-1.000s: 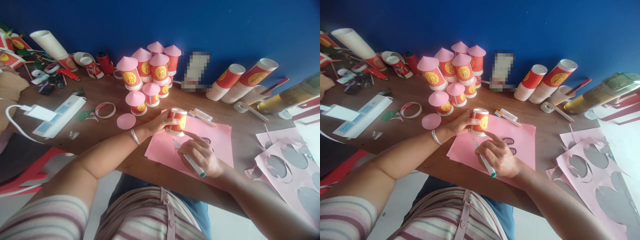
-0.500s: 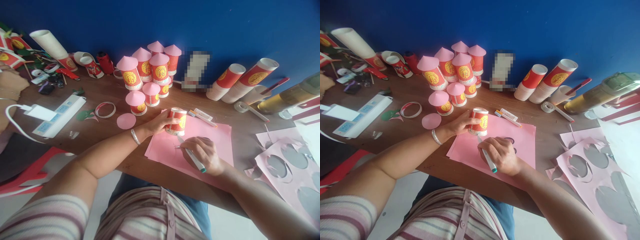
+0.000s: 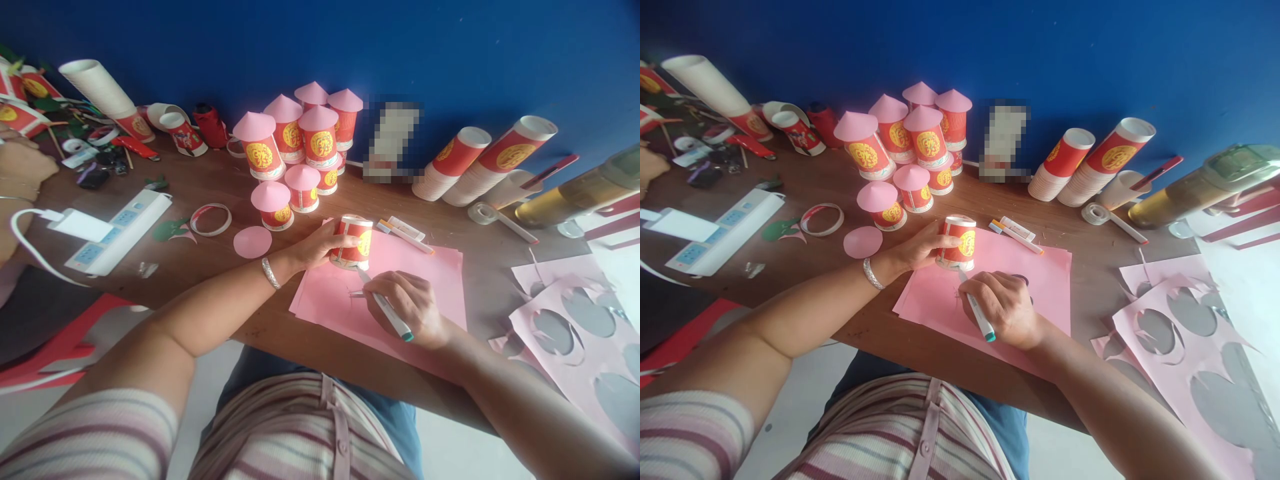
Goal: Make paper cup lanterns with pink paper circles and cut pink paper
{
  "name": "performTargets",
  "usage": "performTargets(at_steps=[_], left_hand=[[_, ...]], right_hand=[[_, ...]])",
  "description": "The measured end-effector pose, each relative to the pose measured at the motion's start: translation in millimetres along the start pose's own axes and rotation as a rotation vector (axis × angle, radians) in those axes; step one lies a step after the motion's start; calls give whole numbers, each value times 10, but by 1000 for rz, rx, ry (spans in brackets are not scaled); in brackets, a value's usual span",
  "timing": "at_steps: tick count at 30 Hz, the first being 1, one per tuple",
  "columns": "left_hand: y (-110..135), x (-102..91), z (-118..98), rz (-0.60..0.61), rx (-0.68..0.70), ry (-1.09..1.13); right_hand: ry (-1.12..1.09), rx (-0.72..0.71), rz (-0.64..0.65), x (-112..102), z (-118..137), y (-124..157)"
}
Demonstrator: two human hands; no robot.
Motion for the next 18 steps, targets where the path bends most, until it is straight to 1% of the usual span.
performTargets(at_steps=[3, 10, 18], left_hand=[[1, 0, -2, 7, 3, -6], [4, -15, 2, -25, -13, 10], [7, -14, -7, -23, -18, 2]], right_hand=[[9, 5, -3, -13, -3, -6], [40, 17, 14, -17, 3, -13], [1, -7, -34, -50, 45, -41]])
Point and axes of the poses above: each hand's wrist, its own y-axis away from the middle knuckle, its own x-axis out of the palm, z = x × y, the point moved 6 cm from there along -y, towards the middle knuckle, and after that the axes turned 3 degrees about -y, right-handed, at the moved point
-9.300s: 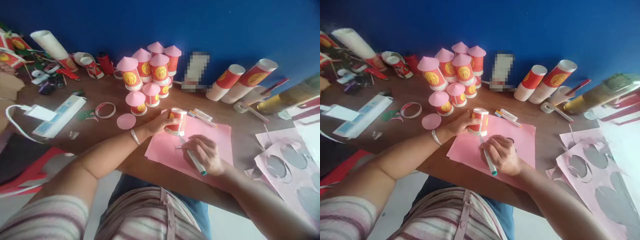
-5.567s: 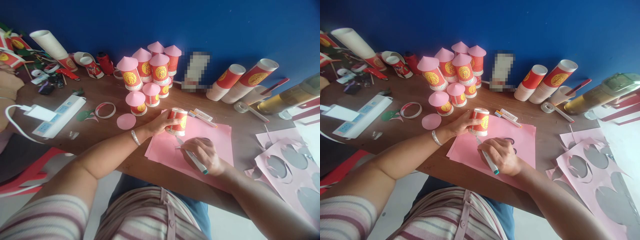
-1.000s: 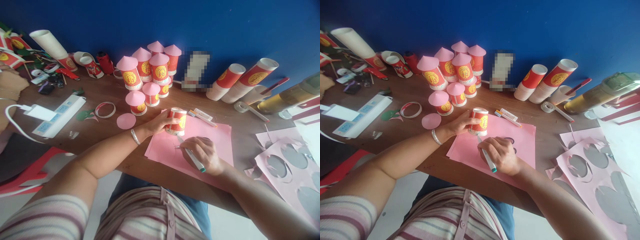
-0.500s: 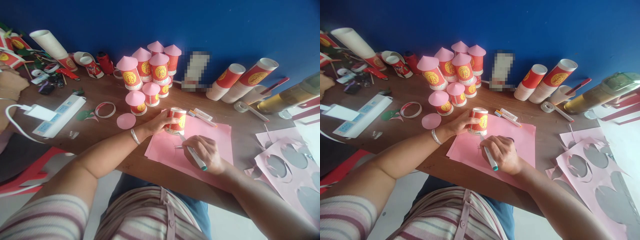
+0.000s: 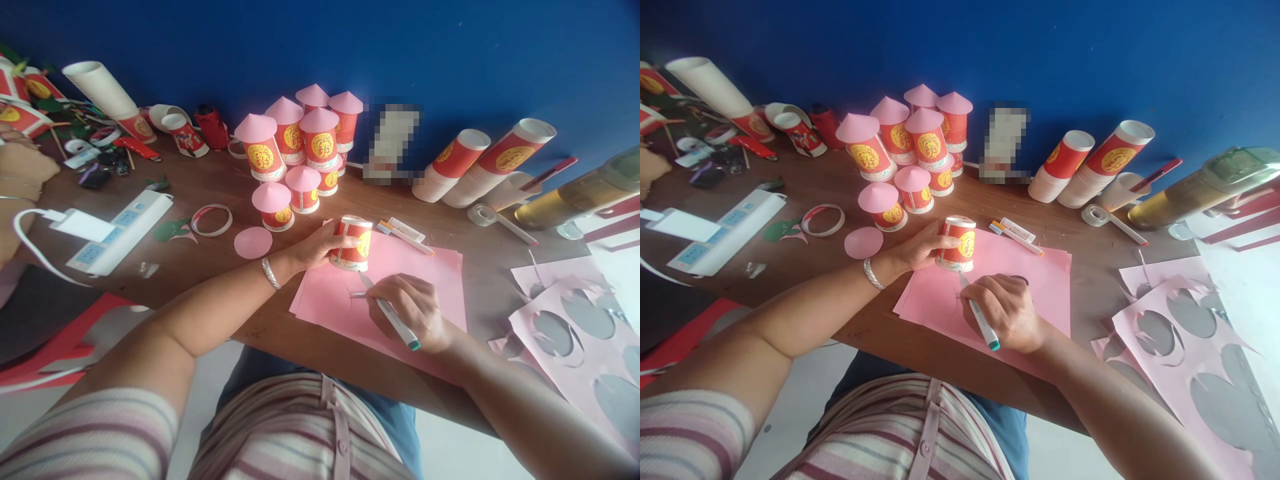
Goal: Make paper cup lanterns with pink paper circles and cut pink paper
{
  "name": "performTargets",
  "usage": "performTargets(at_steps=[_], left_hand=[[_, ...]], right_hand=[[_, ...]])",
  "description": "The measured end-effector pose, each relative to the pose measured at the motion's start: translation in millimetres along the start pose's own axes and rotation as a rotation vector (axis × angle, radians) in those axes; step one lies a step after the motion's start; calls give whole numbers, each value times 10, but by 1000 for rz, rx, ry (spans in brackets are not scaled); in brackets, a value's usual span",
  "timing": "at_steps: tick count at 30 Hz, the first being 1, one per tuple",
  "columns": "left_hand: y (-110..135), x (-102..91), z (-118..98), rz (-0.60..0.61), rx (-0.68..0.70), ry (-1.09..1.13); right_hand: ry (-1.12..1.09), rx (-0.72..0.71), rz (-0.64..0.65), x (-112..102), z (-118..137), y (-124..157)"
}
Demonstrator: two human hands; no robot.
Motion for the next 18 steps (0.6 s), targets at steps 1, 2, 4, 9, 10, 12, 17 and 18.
performTargets(at_steps=[1, 2, 4, 9, 10, 12, 17, 18], left_hand=[[0, 3, -3, 1, 2, -2], [0, 6, -4, 1, 3, -2], [-1, 5, -2, -4, 2, -2], [2, 5, 11, 1, -6, -10], [4, 3, 9, 2, -4, -14], [5, -5, 2, -6, 3, -25], [1, -19, 10, -4, 9, -41], [0, -22, 13, -6, 13, -45]], right_hand=[[3, -11, -7, 1, 11, -4], [6, -25, -13, 3, 23, -7], [16, -47, -15, 9, 38, -11], [10, -32, 11, 13, 7, -4], [5, -27, 15, 14, 0, 0], [1, -24, 20, 16, -6, 6], [-6, -20, 28, 25, -7, 11], [-7, -22, 31, 27, -6, 10]])
Point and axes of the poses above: each hand's wrist, its own y-axis away from the middle knuckle, its own x-axis out of the palm, z = x × y, the point moved 6 cm from there along -y, towards the middle knuckle, and after that the axes turned 3 degrees about -y, right-handed, at the moved point
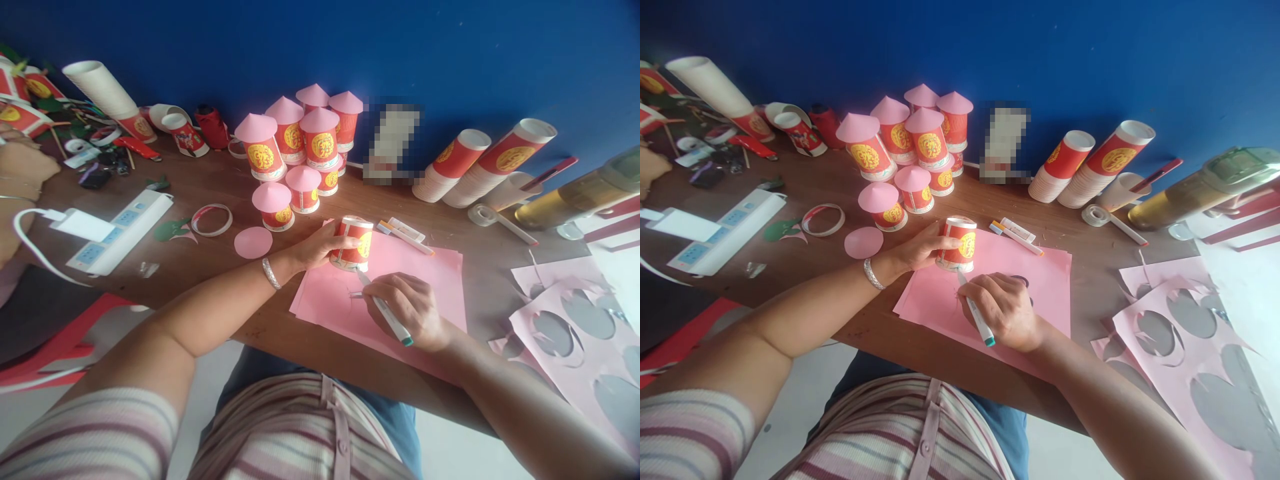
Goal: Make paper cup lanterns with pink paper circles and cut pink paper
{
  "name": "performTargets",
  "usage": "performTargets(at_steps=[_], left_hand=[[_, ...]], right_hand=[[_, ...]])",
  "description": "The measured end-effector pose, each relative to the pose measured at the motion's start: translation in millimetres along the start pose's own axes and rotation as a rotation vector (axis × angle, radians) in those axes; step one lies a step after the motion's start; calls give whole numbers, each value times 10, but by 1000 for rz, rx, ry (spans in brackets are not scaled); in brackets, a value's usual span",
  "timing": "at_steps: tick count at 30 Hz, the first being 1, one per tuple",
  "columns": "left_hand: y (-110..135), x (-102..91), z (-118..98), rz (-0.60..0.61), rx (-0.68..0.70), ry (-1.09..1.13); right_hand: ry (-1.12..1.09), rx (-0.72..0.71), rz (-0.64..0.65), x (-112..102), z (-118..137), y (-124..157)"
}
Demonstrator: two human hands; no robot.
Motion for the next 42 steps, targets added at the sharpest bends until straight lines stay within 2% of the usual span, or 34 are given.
performTargets(at_steps=[12, 24, 34, 42], left_hand=[[1, -3, 7, 18, 6, -13], [-7, -54, 54, -6, 33, -63], [1, -18, 11, 36, 47, -60], [-1, -19, 28, -5, -5, 2]], right_hand=[[8, -2, 56, 21, 12, -42], [3, 22, 53, 5, -33, -11], [-11, 10, 61, -12, -39, -32], [-43, -80, 46, -4, 55, -49]])
Point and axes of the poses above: each hand's wrist, its own y-axis away from the middle knuckle, its own x-axis out of the palm, z = x × y, the point moved 6 cm from there along -y, towards the middle knuckle, and after that the axes turned 3 degrees about -y, right-handed, at the moved point
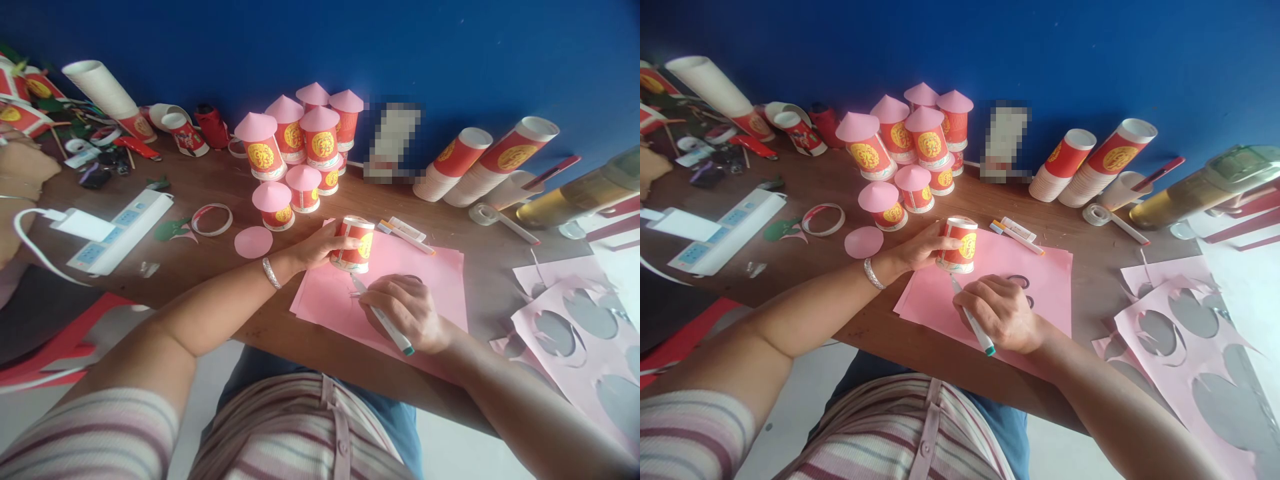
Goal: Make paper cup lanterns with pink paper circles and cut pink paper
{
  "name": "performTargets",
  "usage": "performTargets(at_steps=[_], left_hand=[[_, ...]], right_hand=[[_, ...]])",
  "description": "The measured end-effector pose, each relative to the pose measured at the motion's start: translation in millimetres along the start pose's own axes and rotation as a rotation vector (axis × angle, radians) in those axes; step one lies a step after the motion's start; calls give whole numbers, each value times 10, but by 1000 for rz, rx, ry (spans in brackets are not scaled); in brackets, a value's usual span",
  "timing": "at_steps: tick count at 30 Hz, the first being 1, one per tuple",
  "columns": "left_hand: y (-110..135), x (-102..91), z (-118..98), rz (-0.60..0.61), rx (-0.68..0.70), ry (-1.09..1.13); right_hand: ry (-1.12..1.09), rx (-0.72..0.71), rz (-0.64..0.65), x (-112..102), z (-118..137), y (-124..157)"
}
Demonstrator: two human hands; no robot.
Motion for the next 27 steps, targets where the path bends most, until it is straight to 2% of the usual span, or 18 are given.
performTargets(at_steps=[5, 10, 16, 22, 27], left_hand=[[5, 10, -32, -11, 15, 15], [18, 47, -53, 25, 1, 47], [-27, -49, 15, -74, 10, 116], [-19, 41, -40, 16, 10, 114], [-11, 42, -17, -10, -6, 28]], right_hand=[[-30, 3, -16, 1, 4, -7], [-107, 77, 9, 24, -26, -2], [-159, 73, 15, 39, -27, 1], [-190, 50, 51, 78, -17, 0], [-207, 33, 40, 125, -1, 22]])
Point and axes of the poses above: each hand's wrist, its own y-axis away from the middle knuckle, its own x-axis out of the palm, z = x × y, the point moved 6 cm from there along -y, towards the middle knuckle, and after that the axes turned 3 degrees about -y, right-handed, at the moved point
